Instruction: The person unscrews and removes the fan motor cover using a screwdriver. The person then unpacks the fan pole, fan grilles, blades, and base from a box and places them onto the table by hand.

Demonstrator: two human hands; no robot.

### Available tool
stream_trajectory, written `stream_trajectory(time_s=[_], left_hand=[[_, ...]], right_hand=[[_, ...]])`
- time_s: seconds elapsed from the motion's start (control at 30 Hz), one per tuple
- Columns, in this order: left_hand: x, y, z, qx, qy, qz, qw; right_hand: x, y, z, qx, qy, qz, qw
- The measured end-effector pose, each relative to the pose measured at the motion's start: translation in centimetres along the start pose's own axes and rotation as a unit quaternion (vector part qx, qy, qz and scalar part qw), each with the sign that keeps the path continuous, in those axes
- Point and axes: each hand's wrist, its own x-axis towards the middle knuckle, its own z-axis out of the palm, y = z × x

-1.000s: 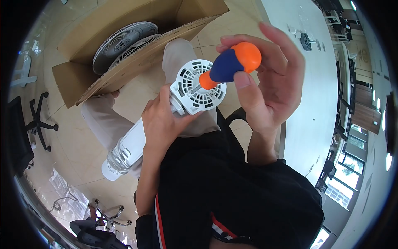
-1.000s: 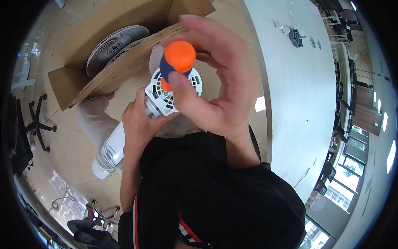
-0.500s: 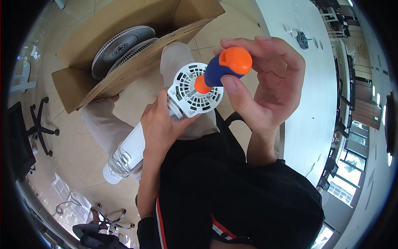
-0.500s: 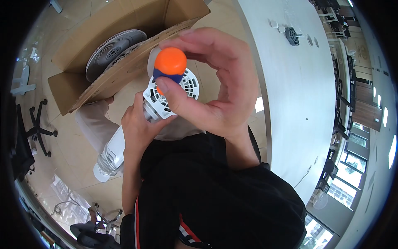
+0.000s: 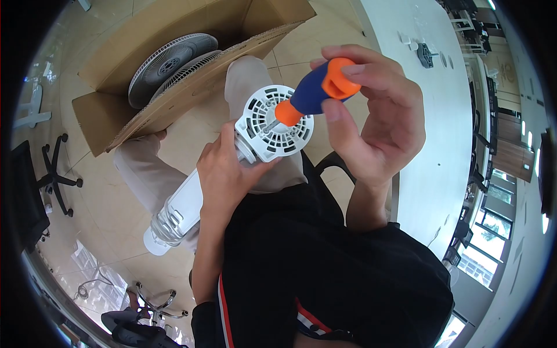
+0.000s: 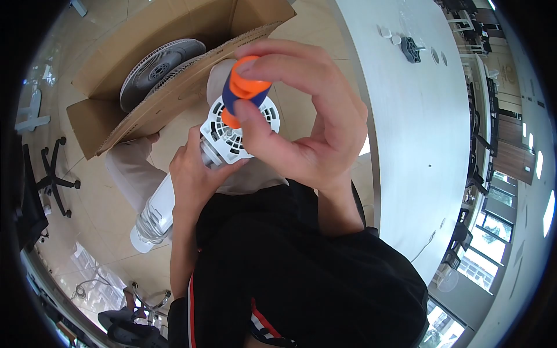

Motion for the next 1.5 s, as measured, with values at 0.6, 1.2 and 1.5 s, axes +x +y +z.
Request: stream_trajectory(time_s=[0.6, 1.2, 1.5], left_hand=[[0.0, -0.1, 0.1, 0.002, 0.0, 0.001, 1.0], [0.0, -0.2, 0.1, -0.004, 0.004, 0.007, 1.0], [-0.1, -0.3, -0.1, 0.004, 0.0, 0.003, 1.0]], right_hand=[[-0.5, -0.6, 0.6, 0.144, 0.019, 0.074, 0.987], [0.3, 0.3, -0.2, 0.13, -0.07, 0.031, 0.989], [-0.3, -1.7, 2.1, 0.189, 0.054, 0.181, 0.964]])
